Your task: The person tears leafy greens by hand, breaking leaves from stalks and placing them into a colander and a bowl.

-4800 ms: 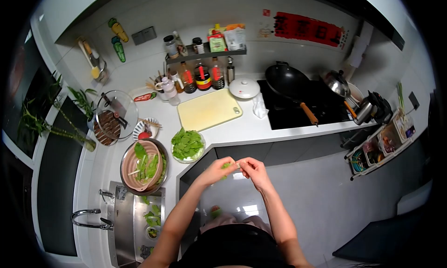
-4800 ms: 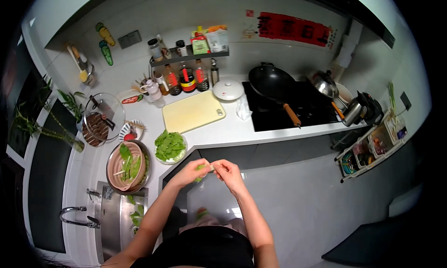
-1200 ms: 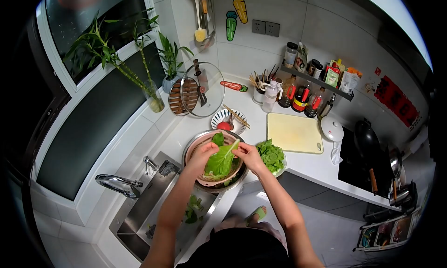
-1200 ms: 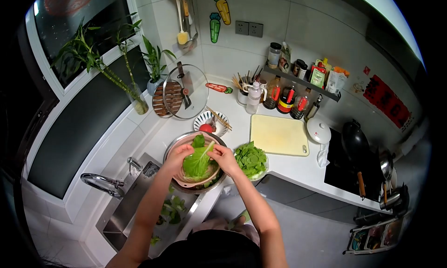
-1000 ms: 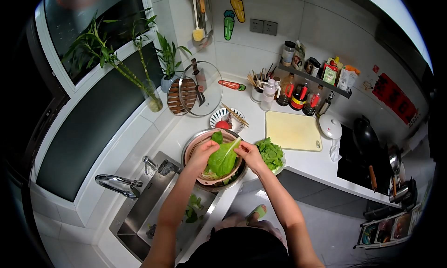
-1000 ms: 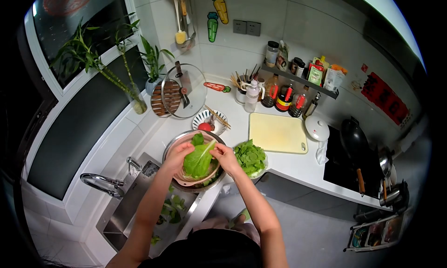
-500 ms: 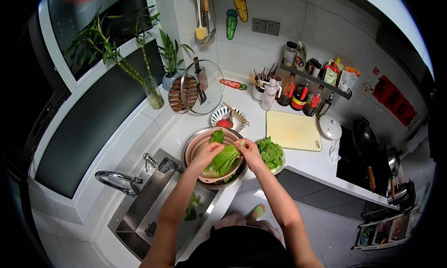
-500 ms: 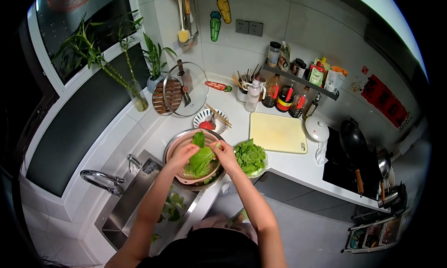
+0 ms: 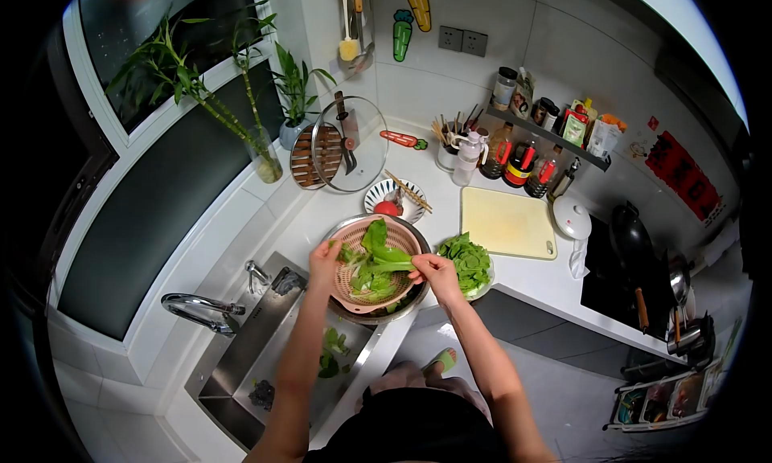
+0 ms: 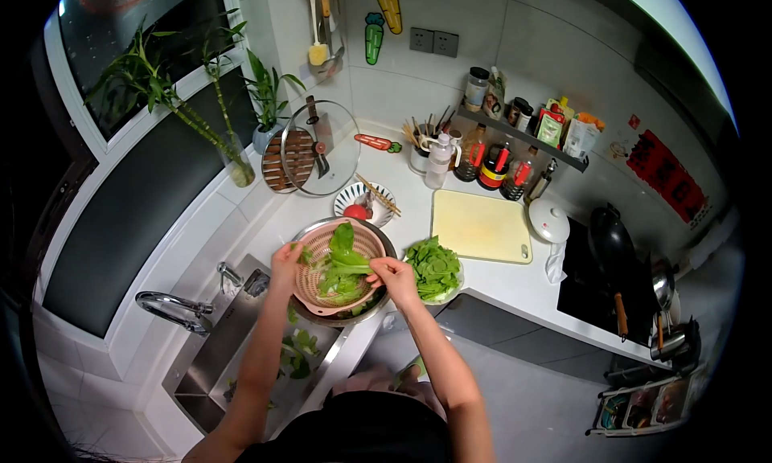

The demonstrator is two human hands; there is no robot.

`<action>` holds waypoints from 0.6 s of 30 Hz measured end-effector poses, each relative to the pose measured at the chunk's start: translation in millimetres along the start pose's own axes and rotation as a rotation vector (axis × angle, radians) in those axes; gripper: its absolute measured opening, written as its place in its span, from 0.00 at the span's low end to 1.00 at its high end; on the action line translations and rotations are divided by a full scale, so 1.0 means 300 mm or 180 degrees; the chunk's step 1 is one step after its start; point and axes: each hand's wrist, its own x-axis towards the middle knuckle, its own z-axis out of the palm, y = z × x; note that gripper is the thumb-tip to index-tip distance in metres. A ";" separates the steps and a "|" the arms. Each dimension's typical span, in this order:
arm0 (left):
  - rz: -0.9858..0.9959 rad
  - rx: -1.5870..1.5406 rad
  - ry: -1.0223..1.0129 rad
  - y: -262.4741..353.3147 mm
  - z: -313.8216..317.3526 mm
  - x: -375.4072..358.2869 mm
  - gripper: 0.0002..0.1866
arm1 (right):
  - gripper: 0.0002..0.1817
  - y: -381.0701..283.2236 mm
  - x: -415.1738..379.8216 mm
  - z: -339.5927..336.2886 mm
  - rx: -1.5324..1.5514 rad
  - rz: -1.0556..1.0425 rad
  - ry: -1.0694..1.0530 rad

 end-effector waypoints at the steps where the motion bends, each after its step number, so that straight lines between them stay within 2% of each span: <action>1: -0.0238 -0.0382 0.0035 0.025 -0.015 0.006 0.07 | 0.08 0.007 0.000 -0.011 0.0043 -0.0015 0.0125; 3: -0.0332 -0.0154 -0.0087 0.009 -0.022 0.024 0.07 | 0.08 0.017 0.007 -0.026 0.0100 -0.0049 0.0064; 5: -0.0472 -0.0165 -0.0813 -0.009 0.007 0.024 0.10 | 0.08 0.025 0.017 -0.024 0.0154 -0.0085 -0.0024; 6: -0.0471 -0.0162 -0.0808 0.003 0.031 0.012 0.10 | 0.07 0.017 0.018 -0.019 0.0162 -0.0096 -0.0037; 8: -0.1124 -0.0227 -0.1063 0.048 0.084 -0.030 0.13 | 0.07 0.012 0.021 -0.014 0.0168 -0.0098 -0.0038; 9: -0.1132 -0.0227 -0.1068 0.053 0.095 -0.040 0.13 | 0.07 0.013 0.025 -0.012 0.0149 -0.0109 -0.0008; 11: -0.1312 -0.1070 -0.1534 0.051 0.103 -0.060 0.16 | 0.07 0.013 0.029 -0.011 0.0135 -0.0111 0.0028; 15: -0.1734 -0.1521 -0.1691 0.124 0.143 -0.098 0.20 | 0.07 0.025 0.031 -0.017 0.0128 -0.0151 0.0105; 16: -0.1746 -0.1517 -0.1701 0.136 0.161 -0.111 0.20 | 0.07 0.027 0.030 -0.018 0.0143 -0.0152 0.0103; 18: -0.1573 -0.0361 -0.1394 0.145 0.187 -0.130 0.20 | 0.07 0.032 0.030 -0.012 0.0149 -0.0145 0.0068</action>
